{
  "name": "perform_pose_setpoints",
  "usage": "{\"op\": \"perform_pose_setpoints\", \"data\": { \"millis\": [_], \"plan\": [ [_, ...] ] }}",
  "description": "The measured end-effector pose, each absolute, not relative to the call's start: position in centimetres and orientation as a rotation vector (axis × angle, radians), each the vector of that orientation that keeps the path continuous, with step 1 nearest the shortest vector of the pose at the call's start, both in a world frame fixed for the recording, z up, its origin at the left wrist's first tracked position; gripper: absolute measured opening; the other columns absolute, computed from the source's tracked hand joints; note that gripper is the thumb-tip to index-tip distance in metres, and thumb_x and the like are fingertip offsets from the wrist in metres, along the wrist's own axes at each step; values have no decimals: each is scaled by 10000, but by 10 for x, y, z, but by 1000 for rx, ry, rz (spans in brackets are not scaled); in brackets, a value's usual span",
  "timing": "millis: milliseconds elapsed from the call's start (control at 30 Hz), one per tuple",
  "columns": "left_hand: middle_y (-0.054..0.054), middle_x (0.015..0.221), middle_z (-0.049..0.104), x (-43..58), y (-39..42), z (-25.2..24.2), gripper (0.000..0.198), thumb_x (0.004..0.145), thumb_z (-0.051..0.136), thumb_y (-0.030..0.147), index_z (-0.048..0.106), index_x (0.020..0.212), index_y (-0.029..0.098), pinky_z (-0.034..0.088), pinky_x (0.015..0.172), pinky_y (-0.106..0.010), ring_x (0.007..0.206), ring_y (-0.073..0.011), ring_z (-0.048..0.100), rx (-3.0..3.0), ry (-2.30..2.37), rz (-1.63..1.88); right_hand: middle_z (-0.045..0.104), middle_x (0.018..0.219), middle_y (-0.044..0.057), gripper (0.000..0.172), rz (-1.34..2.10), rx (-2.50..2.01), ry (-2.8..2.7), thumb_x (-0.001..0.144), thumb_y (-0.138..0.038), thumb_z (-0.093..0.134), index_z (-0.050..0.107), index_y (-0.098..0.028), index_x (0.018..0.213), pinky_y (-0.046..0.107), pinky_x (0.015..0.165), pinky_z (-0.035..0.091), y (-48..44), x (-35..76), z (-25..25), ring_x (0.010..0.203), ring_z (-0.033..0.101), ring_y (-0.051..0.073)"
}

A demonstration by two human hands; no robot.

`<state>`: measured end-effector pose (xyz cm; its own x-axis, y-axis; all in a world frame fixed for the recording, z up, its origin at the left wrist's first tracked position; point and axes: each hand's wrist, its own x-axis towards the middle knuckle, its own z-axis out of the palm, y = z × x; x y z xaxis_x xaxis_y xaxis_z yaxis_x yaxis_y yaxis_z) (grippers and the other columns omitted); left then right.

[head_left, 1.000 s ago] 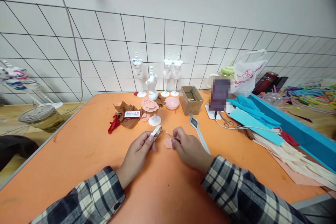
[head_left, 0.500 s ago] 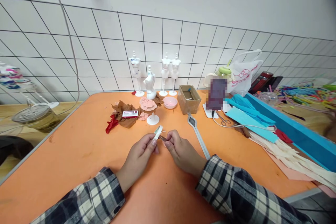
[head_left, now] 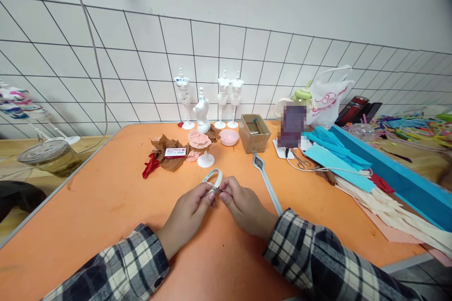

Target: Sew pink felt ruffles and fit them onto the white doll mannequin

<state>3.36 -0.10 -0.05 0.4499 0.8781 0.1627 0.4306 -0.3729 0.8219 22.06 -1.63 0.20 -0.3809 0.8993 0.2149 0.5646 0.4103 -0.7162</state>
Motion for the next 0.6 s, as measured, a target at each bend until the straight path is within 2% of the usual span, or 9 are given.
{"op": "perform_pose_setpoints", "data": {
  "millis": [233, 367, 500, 600],
  "plan": [
    [-9, 826, 658, 34, -1, 0, 269, 968, 389, 363, 614, 997, 219, 427, 710, -237, 757, -164, 592, 2015, 1094, 783, 584, 733, -35, 101, 711, -1291, -2051, 977, -307, 363, 425, -231, 1002, 235, 576, 306, -14, 223, 0, 629, 548, 152],
    [-6, 808, 654, 34, -1, -2, 292, 978, 359, 378, 605, 1025, 227, 430, 704, -247, 741, -164, 596, 2081, 1137, 745, 606, 818, -6, 137, 686, -1303, -1897, 981, -312, 331, 429, -220, 1003, 246, 613, 356, -12, 224, -1, 689, 570, 155],
    [-46, 815, 667, 27, 10, 0, 311, 978, 343, 363, 611, 1031, 215, 414, 710, -302, 765, -210, 606, 2423, 1313, 607, 634, 860, 18, 196, 567, -1407, -1873, 975, -334, 369, 424, -204, 1111, 268, 637, 382, -3, 237, 4, 724, 592, 173],
    [-81, 694, 650, 13, 26, 1, 311, 958, 363, 326, 635, 944, 176, 398, 720, -361, 698, -251, 596, 2753, 1516, 413, 647, 940, 55, 236, 446, -1480, -1989, 961, -317, 428, 450, -193, 1161, 289, 707, 399, 11, 259, 9, 847, 604, 195]
  ]
}}
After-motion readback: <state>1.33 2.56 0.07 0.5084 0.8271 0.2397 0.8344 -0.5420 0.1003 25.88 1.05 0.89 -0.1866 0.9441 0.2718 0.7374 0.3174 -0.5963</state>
